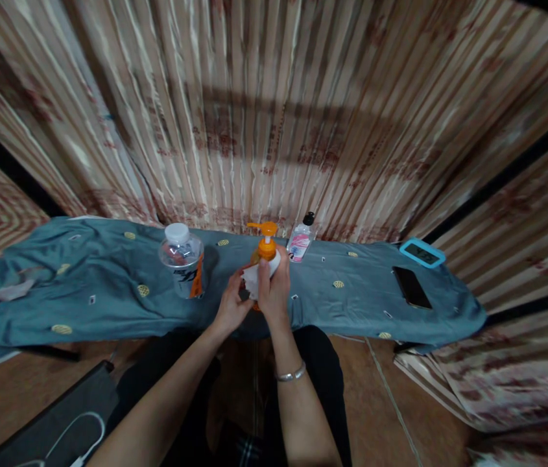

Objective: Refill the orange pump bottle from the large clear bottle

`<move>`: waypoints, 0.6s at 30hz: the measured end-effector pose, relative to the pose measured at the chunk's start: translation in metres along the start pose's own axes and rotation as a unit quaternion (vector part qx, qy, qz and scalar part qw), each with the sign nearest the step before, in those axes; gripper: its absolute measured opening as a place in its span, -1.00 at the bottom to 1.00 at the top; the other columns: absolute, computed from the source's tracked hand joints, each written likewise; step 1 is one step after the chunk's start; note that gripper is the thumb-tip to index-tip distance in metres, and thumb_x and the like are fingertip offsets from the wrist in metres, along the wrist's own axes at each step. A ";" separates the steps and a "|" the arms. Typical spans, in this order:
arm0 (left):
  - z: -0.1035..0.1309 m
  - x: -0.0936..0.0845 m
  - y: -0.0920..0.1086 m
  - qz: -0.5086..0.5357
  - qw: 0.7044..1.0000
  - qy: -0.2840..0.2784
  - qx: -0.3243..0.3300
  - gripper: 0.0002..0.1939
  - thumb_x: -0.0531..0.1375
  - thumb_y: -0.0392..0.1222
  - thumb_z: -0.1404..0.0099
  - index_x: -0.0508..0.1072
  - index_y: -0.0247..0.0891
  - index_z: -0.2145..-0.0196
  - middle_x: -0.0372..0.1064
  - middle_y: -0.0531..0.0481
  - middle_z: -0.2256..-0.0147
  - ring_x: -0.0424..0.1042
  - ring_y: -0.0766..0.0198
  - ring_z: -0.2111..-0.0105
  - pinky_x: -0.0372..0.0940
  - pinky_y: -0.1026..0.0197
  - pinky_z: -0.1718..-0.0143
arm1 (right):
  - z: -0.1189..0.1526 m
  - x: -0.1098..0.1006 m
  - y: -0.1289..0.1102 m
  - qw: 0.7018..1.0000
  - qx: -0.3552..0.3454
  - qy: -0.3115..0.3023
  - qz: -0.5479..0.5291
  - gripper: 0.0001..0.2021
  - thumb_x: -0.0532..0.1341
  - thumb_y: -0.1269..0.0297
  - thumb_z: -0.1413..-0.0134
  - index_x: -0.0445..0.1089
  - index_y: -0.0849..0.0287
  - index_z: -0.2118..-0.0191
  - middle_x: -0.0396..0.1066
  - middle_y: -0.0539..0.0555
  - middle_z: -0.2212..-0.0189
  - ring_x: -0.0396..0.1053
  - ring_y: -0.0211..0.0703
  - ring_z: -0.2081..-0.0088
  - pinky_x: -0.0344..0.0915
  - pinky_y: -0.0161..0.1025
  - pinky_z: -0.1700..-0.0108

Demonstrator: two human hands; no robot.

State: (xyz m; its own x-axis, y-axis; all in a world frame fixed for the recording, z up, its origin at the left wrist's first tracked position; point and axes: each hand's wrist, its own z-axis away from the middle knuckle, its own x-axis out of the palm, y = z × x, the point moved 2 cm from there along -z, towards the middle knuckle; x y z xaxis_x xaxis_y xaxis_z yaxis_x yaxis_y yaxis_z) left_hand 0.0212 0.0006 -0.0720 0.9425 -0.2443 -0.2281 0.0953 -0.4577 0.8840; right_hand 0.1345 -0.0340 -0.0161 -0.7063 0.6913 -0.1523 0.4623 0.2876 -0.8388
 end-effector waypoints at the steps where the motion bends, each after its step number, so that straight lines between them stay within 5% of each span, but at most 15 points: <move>1: 0.000 -0.001 -0.001 -0.004 1.000 0.004 0.003 -0.28 0.24 -0.38 -0.06 0.35 -0.18 -0.21 0.38 -0.18 -0.20 0.36 -0.05 -0.19 0.33 -0.16 -0.22 | 0.009 0.002 0.008 1.000 0.010 0.002 -0.011 -0.50 0.17 -0.05 -0.31 0.29 0.15 -0.22 0.35 0.19 -0.13 0.38 0.00 -0.10 0.33 0.13 -0.16; 6: 0.000 -0.002 -0.006 -0.039 0.999 0.038 0.006 -0.21 0.29 -0.35 -0.08 0.28 -0.18 -0.29 0.35 -0.20 -0.24 0.35 -0.06 -0.24 0.23 -0.17 -0.31 | 0.052 0.011 0.046 0.995 0.080 -0.002 -0.052 -0.50 0.19 -0.04 -0.30 0.30 0.16 -0.21 0.34 0.19 -0.14 0.38 0.00 -0.10 0.36 0.12 -0.14; 9: 0.001 0.002 -0.006 -0.031 0.999 0.022 0.015 -0.20 0.31 -0.30 -0.10 0.25 -0.22 -0.31 0.31 -0.25 -0.27 0.32 -0.07 -0.27 0.20 -0.16 -0.34 | 0.052 0.008 0.052 0.991 0.102 0.002 -0.081 -0.51 0.18 -0.05 -0.30 0.32 0.16 -0.19 0.33 0.20 -0.16 0.36 0.02 -0.14 0.32 0.15 -0.18; 18: -0.002 0.007 -0.004 -0.019 0.999 0.021 -0.017 -0.06 0.45 -0.20 0.01 0.21 -0.20 -0.30 0.32 -0.26 -0.26 0.30 -0.15 -0.28 0.21 -0.23 -0.31 | -0.077 0.008 0.020 0.970 0.097 -0.082 -0.205 -0.53 0.16 -0.11 -0.31 0.40 0.19 -0.07 0.43 0.16 -0.03 0.44 -0.08 -0.01 0.38 0.05 -0.10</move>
State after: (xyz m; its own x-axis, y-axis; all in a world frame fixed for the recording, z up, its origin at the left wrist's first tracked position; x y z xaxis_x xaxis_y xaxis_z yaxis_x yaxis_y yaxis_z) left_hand 0.0280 0.0020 -0.0762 0.9504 -0.1916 -0.2452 0.1414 -0.4359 0.8888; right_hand 0.1787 0.0281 0.0063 -0.8926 0.4258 0.1480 0.0251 0.3747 -0.9268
